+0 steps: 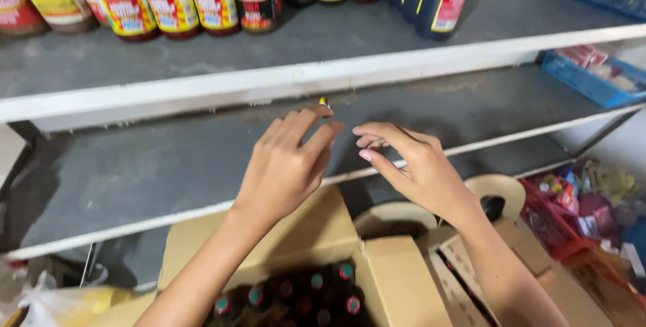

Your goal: Packing various bottles of condiments from a store shelf into a cardboard box.

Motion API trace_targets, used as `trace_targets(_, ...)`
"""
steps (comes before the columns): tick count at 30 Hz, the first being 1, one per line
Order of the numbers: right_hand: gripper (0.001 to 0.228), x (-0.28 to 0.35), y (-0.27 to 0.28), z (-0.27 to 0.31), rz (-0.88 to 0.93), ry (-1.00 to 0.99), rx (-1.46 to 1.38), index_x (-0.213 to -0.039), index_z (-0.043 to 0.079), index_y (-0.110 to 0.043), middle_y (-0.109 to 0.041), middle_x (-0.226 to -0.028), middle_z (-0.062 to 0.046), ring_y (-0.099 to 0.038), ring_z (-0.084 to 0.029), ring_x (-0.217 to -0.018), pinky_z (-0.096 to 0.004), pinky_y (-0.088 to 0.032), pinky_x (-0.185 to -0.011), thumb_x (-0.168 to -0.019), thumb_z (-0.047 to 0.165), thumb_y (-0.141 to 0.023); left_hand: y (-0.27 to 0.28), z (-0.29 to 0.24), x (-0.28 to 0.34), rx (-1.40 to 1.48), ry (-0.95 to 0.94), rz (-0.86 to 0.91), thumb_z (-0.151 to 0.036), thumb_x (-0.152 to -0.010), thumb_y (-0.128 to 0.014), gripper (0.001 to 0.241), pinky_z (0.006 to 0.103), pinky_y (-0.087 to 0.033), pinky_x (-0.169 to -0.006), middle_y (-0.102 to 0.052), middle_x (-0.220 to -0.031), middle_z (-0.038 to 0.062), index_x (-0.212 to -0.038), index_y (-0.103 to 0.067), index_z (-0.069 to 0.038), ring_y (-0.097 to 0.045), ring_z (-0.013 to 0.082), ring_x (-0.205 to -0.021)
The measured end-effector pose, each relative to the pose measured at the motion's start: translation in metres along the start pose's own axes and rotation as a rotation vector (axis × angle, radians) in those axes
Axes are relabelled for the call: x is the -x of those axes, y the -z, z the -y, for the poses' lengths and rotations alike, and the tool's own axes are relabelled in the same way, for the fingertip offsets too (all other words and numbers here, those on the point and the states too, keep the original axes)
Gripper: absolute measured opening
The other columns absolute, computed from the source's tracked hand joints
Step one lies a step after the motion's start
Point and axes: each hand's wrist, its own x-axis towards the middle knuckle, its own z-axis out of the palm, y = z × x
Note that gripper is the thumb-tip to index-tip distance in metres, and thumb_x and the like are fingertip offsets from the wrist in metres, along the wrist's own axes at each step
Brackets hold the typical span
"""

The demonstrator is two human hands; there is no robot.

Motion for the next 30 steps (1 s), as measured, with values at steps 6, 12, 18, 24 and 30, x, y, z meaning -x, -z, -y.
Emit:
trace_targets(6,0.026,-0.07,0.008,-0.057,-0.166,0.214,0.007,-0.123,0.0,-0.066,-0.077,-0.108,-0.011,-0.076,-0.018,-0.099,-0.029,-0.059,-0.086,-0.097,0.006,-0.067,-0.047,0.046,-0.067,0.061,-0.028,-0.062,-0.003,-0.085,-0.069,0.028,0.0457,-0.051,-0.088,-0.064,-0.12,0.012,-0.113,-0.067,-0.005,-0.065,0.0353,-0.105)
trace_targets(12,0.02,-0.164,0.01,-0.12,-0.365,0.217,-0.029,-0.117,0.0,-0.068,-0.078,-0.104,-0.012,-0.078,-0.019,-0.096,-0.03,-0.059,-0.083,-0.098,0.002,-0.064,-0.098,0.106,-0.151,0.159,0.118,-0.166,-0.001,-0.086,-0.068,0.027,0.0493,-0.051,-0.087,-0.065,-0.117,0.018,-0.113,-0.068,-0.003,-0.064,0.0424,-0.104)
trace_targets(18,0.031,-0.202,0.003,-0.15,-0.501,0.292,0.275,-0.122,0.0,-0.063,-0.068,-0.113,-0.021,-0.064,-0.038,-0.108,-0.044,-0.052,-0.095,-0.091,-0.001,-0.063,-0.182,0.173,-0.215,0.325,0.332,-0.372,0.001,-0.081,-0.066,0.029,0.0471,-0.057,-0.085,-0.069,-0.105,0.021,-0.11,-0.068,0.0,-0.071,0.0394,-0.097)
trace_targets(24,0.043,-0.203,0.001,-0.147,-0.363,0.069,0.386,-0.126,0.003,-0.059,-0.06,-0.121,-0.02,-0.055,-0.042,-0.113,-0.048,-0.044,-0.098,-0.085,0.011,-0.071,-0.223,0.242,-0.271,0.119,0.53,-0.273,0.001,-0.081,-0.07,0.042,0.0518,-0.053,-0.092,-0.062,-0.12,0.027,-0.122,-0.059,0.0,-0.063,0.0469,-0.11)
trace_targets(30,0.034,-0.196,0.0,-0.135,-0.331,-0.035,0.343,-0.119,0.007,-0.065,-0.061,-0.12,-0.016,-0.057,-0.037,-0.115,-0.046,-0.046,-0.099,-0.087,0.015,-0.071,-0.245,0.277,-0.3,-0.264,0.272,-0.147,0.002,-0.069,-0.074,0.085,0.0445,-0.044,-0.11,-0.035,-0.154,0.026,-0.146,-0.035,0.002,-0.038,0.0431,-0.141)
